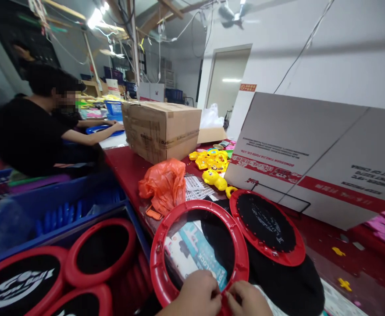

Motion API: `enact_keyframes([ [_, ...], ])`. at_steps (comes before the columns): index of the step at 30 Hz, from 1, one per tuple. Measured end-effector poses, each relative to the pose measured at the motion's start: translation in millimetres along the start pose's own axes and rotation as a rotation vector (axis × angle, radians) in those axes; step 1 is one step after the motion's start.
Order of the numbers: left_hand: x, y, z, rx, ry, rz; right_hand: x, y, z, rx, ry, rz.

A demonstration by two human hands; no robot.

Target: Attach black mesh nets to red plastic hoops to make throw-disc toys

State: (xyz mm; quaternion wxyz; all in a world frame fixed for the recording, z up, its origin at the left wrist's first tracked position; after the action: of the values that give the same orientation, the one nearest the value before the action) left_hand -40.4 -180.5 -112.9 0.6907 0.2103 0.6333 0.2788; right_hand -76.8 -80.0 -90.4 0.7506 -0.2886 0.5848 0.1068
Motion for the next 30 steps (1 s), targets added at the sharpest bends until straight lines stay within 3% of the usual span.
enact_keyframes([
  [5, -0.9, 1, 12, 0.031, 0.032, -0.017, -14, -9, 5, -0.01, 0.009, 0.002],
  [8, -0.6, -3, 19, 0.033, 0.016, -0.005, -27, -26, 9, -0.152, 0.043, -0.033],
  [12, 0.8, -8, 21, 0.061, -0.009, 0.005, -27, -28, 7, -0.182, -0.021, -0.094],
  [21, -1.3, -5, 24, 0.15, 0.024, -0.046, -28, -27, -6, -0.254, -0.035, -0.144],
  [30, -3.0, -5, 27, 0.213, 0.019, -0.09, -23, -17, -9, -0.181, -0.016, -0.207],
])
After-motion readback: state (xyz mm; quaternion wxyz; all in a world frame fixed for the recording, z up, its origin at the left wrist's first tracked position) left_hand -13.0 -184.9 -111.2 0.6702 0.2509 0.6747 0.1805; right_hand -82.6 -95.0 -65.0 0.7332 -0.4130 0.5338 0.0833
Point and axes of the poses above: each hand's wrist, its own z-axis away from the middle knuckle, its own x-axis out of the palm, y = z × x, the point moved 9 cm from there along -z, towards the middle knuckle, and after that the axes turned 6 degrees about -x, right-handed, at the moved point
